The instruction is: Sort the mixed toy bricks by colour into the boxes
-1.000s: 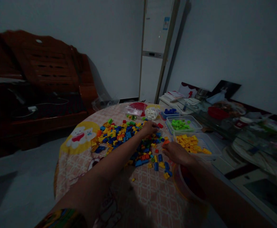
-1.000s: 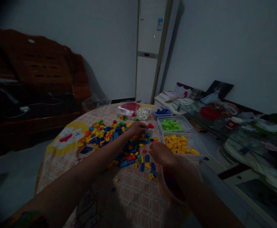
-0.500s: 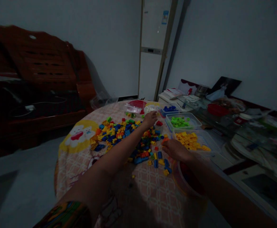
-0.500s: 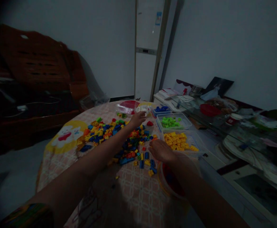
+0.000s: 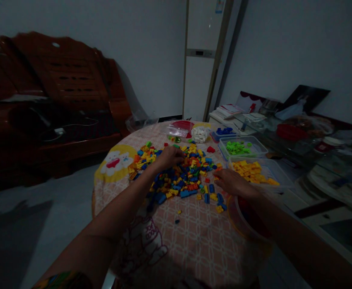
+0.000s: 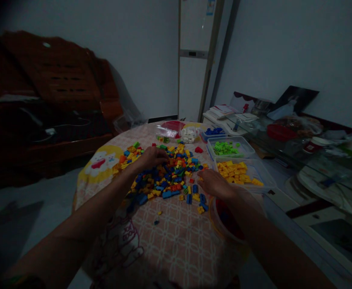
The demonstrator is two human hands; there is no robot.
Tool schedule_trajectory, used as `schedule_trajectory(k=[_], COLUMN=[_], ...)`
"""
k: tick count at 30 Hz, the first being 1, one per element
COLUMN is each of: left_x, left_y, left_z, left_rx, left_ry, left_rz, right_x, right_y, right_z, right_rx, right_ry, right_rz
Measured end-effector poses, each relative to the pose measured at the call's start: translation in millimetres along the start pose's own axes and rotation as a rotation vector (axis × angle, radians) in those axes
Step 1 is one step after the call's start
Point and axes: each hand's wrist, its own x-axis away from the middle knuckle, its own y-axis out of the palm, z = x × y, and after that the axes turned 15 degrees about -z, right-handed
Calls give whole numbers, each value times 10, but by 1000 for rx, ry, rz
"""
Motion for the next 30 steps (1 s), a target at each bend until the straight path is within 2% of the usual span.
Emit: schedule_trajectory(k=[6,13,19,22,25,27,30], left_x=[27,70,93,71,-9,-112,-366], left_y=[195,163,192,176,159,176,247], left_z=[102,-64,-10,19,18,22,58], left_rx=[-140,-164,-138,-42,147,279,451], left_ry=[36,31,-19,-32,6,11,-54], left_rz=[-121,-151,-132,-108,-43,-3,18], right_x=[33,50,45,52,50,40,23], right_y=[-23,-38,-9,-7,-5,8,41], right_z=[-25,-51,-25,-26,-26,-16,6], right_rx=[13,20,13,-5,-10,-9,-10], right_ry=[-11,-9,-31,-19,-11,-21,-35], right_rz=[6,19,34,45,49,45,57])
